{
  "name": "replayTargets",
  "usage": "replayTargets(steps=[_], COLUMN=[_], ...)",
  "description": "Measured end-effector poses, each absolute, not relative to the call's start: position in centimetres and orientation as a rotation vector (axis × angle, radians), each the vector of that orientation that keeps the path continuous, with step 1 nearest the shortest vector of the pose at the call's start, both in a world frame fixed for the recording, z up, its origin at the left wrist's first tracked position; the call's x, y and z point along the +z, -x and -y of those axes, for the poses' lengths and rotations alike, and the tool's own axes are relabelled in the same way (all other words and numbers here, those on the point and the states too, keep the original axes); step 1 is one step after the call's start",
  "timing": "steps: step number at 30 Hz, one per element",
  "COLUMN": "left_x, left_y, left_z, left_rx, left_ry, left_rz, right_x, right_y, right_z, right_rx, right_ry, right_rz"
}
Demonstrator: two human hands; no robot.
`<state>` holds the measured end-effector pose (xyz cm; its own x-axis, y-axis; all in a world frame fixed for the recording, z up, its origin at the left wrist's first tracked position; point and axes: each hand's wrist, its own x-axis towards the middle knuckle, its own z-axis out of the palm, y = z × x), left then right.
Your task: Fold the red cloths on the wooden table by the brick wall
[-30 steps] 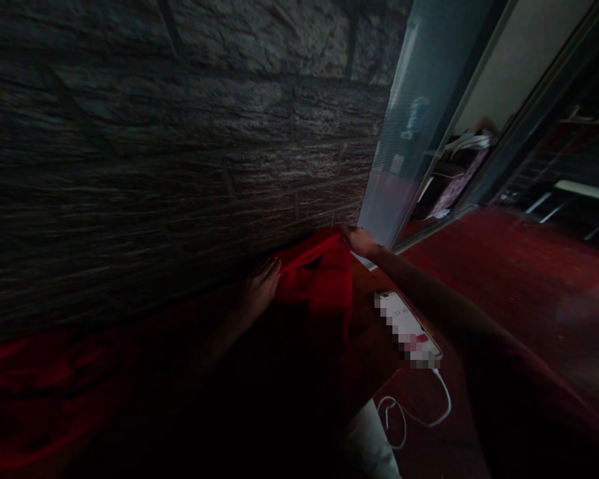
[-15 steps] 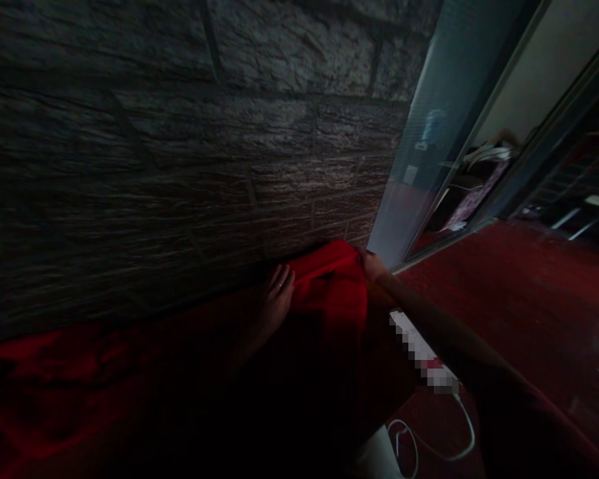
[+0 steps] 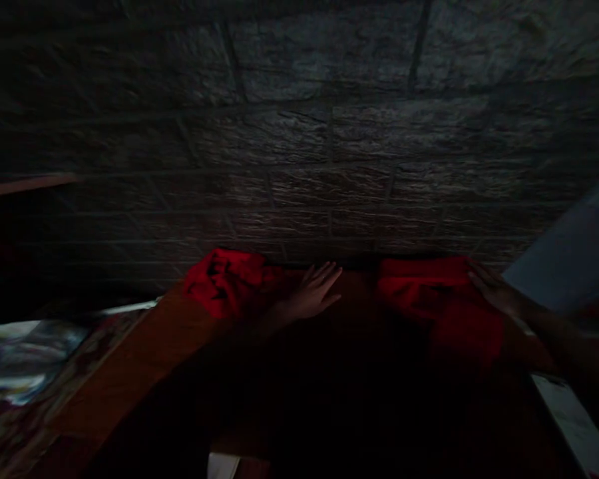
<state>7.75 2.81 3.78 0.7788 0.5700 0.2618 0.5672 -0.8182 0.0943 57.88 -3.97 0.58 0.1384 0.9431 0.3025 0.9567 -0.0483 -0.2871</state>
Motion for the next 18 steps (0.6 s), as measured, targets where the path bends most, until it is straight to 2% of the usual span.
replayTargets(steps=[3,6,9,11,16,18], left_x=[2.9,1.8,1.2,1.1,1.8,2.4], left_y=[0.1,7.5,12.7,14.4,13.2,12.1], left_z=[-3.7,-5.3,-7.2,-8.3,-9.3,-8.8], left_rx=[0.437,0.439,0.449,0.383,0.308,0.317], left_ry=[-2.954,-2.871,-2.682,-2.620,-2.536,-2.499], left_rz=[-1.166,-1.472,-1.794,-1.838,-1.717,-1.530], right_x=[2.0,5.7,9.1,9.9,6.5,4.3], right_y=[-58.5,-55.7,-48.3,-41.8,-25.6,-20.6], right_z=[4.2,5.7,8.0,9.4,9.3,7.3], right_rx=[0.154,0.064,0.011,0.082,0.571,0.620], right_ry=[2.058,2.042,2.031,1.967,1.569,1.443], right_rz=[1.684,1.596,1.540,1.628,2.202,2.305])
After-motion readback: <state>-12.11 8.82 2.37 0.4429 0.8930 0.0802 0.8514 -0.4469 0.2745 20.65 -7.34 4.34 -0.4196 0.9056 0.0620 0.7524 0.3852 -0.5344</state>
